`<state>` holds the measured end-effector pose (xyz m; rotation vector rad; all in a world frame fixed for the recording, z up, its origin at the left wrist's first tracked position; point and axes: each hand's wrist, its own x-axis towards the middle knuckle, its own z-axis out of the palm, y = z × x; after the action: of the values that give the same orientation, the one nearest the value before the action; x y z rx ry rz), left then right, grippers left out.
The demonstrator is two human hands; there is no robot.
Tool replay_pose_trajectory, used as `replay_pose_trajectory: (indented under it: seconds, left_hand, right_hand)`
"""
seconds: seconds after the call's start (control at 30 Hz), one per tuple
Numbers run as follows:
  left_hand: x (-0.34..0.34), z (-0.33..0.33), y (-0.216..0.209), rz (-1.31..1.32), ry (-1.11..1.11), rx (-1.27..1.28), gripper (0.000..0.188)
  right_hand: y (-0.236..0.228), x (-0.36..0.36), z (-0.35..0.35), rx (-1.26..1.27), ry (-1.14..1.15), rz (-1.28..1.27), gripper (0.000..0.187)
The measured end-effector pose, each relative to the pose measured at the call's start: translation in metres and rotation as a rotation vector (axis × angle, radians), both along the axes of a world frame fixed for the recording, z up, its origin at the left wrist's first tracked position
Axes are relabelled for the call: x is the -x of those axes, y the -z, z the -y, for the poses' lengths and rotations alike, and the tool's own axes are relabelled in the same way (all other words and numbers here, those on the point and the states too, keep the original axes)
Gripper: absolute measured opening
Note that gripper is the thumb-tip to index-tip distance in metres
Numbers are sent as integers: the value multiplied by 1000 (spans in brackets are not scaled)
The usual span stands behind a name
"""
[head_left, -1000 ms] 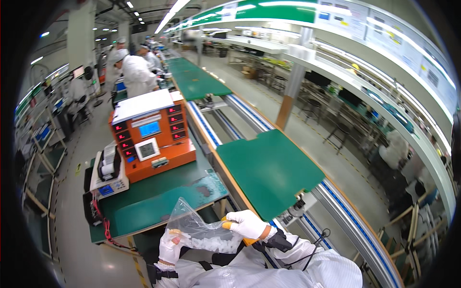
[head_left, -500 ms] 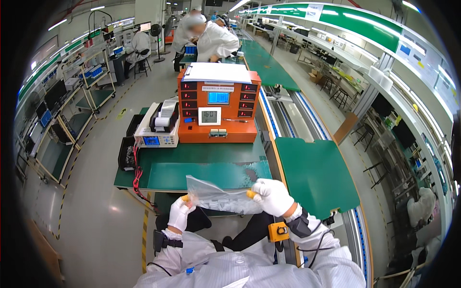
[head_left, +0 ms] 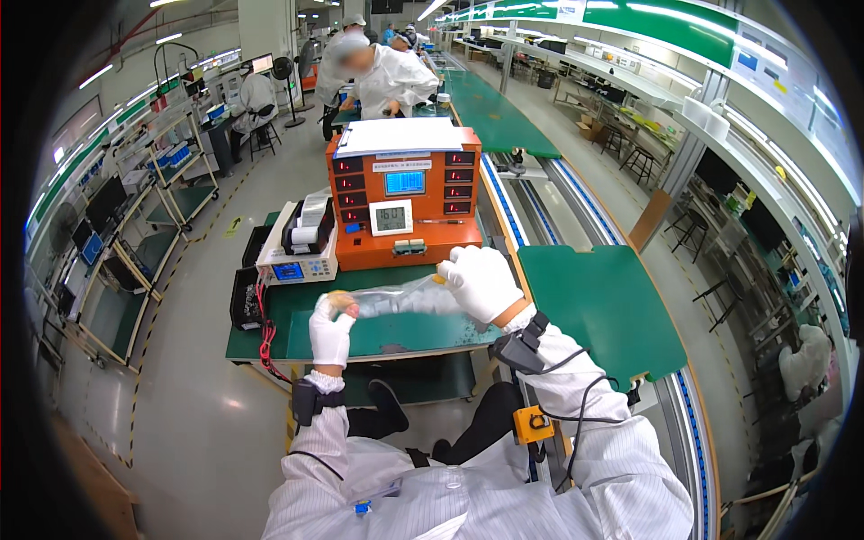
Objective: The person is placing small white medical or industrial components into a plastic bag, sealing it, and then walking to a different station to organize items in bins.
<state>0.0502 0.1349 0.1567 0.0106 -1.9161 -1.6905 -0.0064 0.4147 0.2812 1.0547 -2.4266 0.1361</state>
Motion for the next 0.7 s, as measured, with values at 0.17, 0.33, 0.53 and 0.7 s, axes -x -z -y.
replay_pose_trajectory:
  seconds: [0.17, 0.33, 0.53, 0.7]
  left_hand:
    - [29, 21, 40, -62, -237, 545, 16]
    - [23, 14, 102, 323, -170, 928, 16]
    - [41, 36, 127, 335, -221, 911, 19]
    - [55, 31, 134, 337, -293, 981, 19]
  right_hand:
    - [50, 5, 9, 11, -64, 133, 8]
    - [160, 22, -13, -342, 1, 393, 30]
    - [144, 29, -20, -284, -14, 454, 62]
    - [181, 48, -39, -85, -102, 361, 64]
